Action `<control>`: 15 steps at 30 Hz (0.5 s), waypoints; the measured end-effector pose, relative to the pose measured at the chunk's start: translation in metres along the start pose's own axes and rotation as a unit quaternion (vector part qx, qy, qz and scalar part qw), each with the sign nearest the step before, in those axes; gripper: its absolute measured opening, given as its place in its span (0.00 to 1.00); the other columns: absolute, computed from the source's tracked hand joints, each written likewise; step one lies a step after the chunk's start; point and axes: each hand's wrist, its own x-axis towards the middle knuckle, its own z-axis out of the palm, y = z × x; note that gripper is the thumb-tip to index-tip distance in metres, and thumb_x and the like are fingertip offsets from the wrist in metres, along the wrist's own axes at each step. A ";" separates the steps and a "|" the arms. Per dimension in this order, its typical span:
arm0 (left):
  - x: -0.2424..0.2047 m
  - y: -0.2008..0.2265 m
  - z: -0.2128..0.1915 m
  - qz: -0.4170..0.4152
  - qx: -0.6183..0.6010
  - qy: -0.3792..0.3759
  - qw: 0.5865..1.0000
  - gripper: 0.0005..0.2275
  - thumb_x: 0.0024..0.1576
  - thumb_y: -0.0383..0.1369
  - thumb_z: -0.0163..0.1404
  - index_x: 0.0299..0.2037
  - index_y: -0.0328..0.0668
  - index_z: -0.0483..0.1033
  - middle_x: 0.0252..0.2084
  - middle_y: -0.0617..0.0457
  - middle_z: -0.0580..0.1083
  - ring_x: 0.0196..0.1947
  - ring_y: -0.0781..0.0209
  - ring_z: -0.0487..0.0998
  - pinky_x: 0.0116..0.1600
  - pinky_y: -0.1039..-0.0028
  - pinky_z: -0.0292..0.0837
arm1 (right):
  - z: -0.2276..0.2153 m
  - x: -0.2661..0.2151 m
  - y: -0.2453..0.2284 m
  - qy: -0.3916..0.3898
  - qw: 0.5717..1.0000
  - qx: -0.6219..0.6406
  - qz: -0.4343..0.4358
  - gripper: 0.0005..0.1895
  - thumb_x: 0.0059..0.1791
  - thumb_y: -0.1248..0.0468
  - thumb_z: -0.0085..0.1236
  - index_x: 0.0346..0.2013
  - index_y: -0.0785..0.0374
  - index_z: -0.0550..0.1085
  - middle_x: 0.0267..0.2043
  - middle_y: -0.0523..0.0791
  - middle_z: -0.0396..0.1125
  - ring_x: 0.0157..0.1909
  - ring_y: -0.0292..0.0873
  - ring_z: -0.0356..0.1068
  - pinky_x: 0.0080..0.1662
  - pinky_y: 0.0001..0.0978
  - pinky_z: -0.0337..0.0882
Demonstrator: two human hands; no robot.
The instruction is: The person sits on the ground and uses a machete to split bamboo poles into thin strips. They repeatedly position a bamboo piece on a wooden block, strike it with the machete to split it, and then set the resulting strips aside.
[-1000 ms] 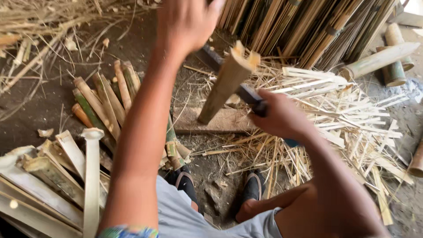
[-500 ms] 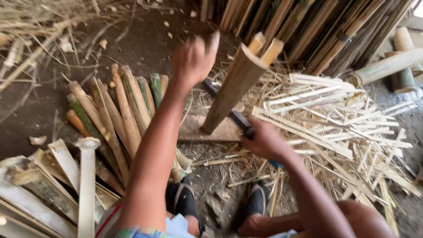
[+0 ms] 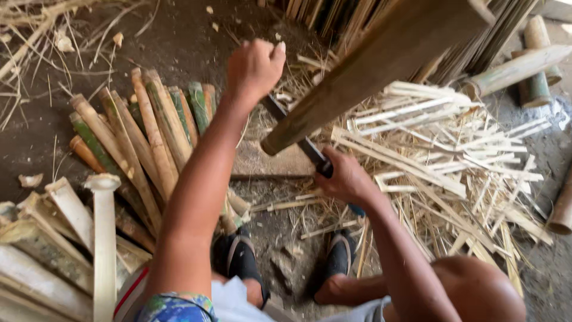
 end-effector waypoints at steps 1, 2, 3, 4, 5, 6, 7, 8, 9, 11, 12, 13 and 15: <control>-0.005 -0.007 0.012 -0.002 0.002 0.007 1.000 0.26 0.68 0.51 0.38 0.19 0.48 0.67 0.18 0.56 0.67 0.16 0.60 0.63 0.24 0.64 0.65 | 0.006 0.005 0.009 0.010 1.000 0.021 -0.010 0.10 0.45 0.62 0.53 0.39 0.62 0.68 0.32 0.50 0.74 0.30 0.46 0.78 0.36 0.40 0.77; -0.013 -0.019 0.029 -0.004 0.004 0.013 1.000 0.27 0.69 0.52 0.38 0.19 0.47 0.65 0.17 0.58 0.64 0.15 0.62 0.60 0.21 0.65 0.64 | 0.023 0.025 0.014 0.019 0.999 -0.016 -0.022 0.11 0.45 0.61 0.57 0.38 0.63 0.69 0.32 0.53 0.74 0.33 0.50 0.77 0.38 0.45 0.75; -0.031 -0.038 0.049 -0.056 0.038 -0.071 0.995 0.28 0.69 0.52 0.37 0.18 0.45 0.65 0.17 0.56 0.64 0.15 0.62 0.60 0.24 0.64 0.64 | 0.053 0.036 0.022 0.015 0.999 -0.048 -0.021 0.13 0.45 0.60 0.61 0.37 0.65 0.71 0.33 0.56 0.74 0.35 0.54 0.76 0.41 0.50 0.73; -0.044 -0.057 0.069 -0.106 0.070 -0.155 0.980 0.29 0.69 0.53 0.36 0.18 0.42 0.66 0.17 0.54 0.65 0.15 0.62 0.61 0.27 0.64 0.64 | 0.075 0.048 0.032 0.016 0.999 -0.041 -0.016 0.13 0.46 0.60 0.60 0.38 0.65 0.71 0.33 0.56 0.74 0.35 0.55 0.76 0.41 0.49 0.74; -0.040 -0.065 0.088 -0.094 0.084 -0.174 0.977 0.29 0.68 0.53 0.38 0.19 0.42 0.67 0.18 0.55 0.65 0.16 0.63 0.62 0.28 0.65 0.63 | 0.079 0.063 0.045 0.027 0.999 -0.042 -0.014 0.13 0.46 0.61 0.60 0.39 0.65 0.71 0.33 0.57 0.74 0.35 0.55 0.75 0.42 0.49 0.74; -0.036 -0.069 0.104 -0.081 0.097 -0.191 0.973 0.28 0.67 0.53 0.39 0.20 0.42 0.68 0.18 0.55 0.66 0.17 0.63 0.63 0.29 0.66 0.62 | 0.082 0.065 0.060 0.035 0.998 -0.036 -0.023 0.14 0.45 0.61 0.61 0.39 0.66 0.71 0.33 0.57 0.74 0.35 0.56 0.75 0.42 0.49 0.73; -0.031 -0.077 0.105 -0.072 0.117 -0.201 0.970 0.27 0.67 0.54 0.41 0.21 0.42 0.69 0.19 0.55 0.67 0.17 0.64 0.64 0.31 0.67 0.61 | 0.091 0.066 0.066 0.042 0.998 -0.027 -0.043 0.15 0.43 0.61 0.63 0.38 0.66 0.71 0.34 0.57 0.74 0.36 0.56 0.76 0.42 0.49 0.73; -0.023 -0.079 0.102 -0.081 0.083 -0.203 0.972 0.25 0.66 0.53 0.40 0.22 0.45 0.70 0.19 0.57 0.67 0.18 0.64 0.63 0.30 0.67 0.61 | 0.096 0.068 0.070 0.049 0.997 -0.018 -0.063 0.16 0.42 0.61 0.64 0.38 0.67 0.71 0.34 0.57 0.73 0.36 0.56 0.76 0.42 0.50 0.72; -0.024 -0.076 0.104 -0.090 0.047 -0.215 0.971 0.24 0.65 0.52 0.40 0.22 0.47 0.70 0.19 0.58 0.66 0.18 0.64 0.63 0.29 0.67 0.62 | 0.102 0.066 0.075 0.031 0.999 0.001 -0.035 0.16 0.43 0.60 0.61 0.39 0.66 0.70 0.34 0.56 0.74 0.36 0.56 0.77 0.42 0.48 0.75; -0.026 -0.062 0.089 -0.076 -0.058 -0.173 0.980 0.20 0.65 0.51 0.41 0.24 0.51 0.71 0.19 0.60 0.66 0.19 0.66 0.63 0.28 0.69 0.62 | 0.107 0.068 0.074 0.001 0.999 0.039 0.014 0.15 0.45 0.60 0.55 0.43 0.65 0.69 0.36 0.54 0.74 0.36 0.55 0.79 0.41 0.45 0.80; -0.025 -0.050 0.073 -0.050 -0.128 -0.118 0.984 0.19 0.64 0.51 0.41 0.26 0.52 0.71 0.20 0.61 0.67 0.19 0.68 0.64 0.28 0.71 0.62 | 0.106 0.067 0.071 0.023 0.999 0.023 0.009 0.16 0.45 0.60 0.57 0.43 0.66 0.70 0.35 0.56 0.74 0.37 0.58 0.77 0.42 0.47 0.77; -0.015 -0.035 0.048 0.024 -0.160 -0.042 0.986 0.22 0.67 0.52 0.40 0.26 0.47 0.70 0.21 0.59 0.66 0.20 0.67 0.63 0.29 0.71 0.64 | 0.110 0.064 0.067 0.042 0.999 0.010 0.004 0.16 0.45 0.60 0.58 0.43 0.67 0.70 0.35 0.59 0.73 0.38 0.60 0.76 0.44 0.49 0.75; -0.005 0.004 -0.010 0.148 -0.279 0.046 0.948 0.26 0.69 0.55 0.36 0.29 0.44 0.69 0.24 0.58 0.67 0.23 0.66 0.64 0.33 0.70 0.67 | 0.117 0.055 0.058 0.074 0.997 0.001 0.002 0.17 0.45 0.60 0.60 0.43 0.69 0.71 0.35 0.62 0.72 0.40 0.64 0.74 0.45 0.52 0.72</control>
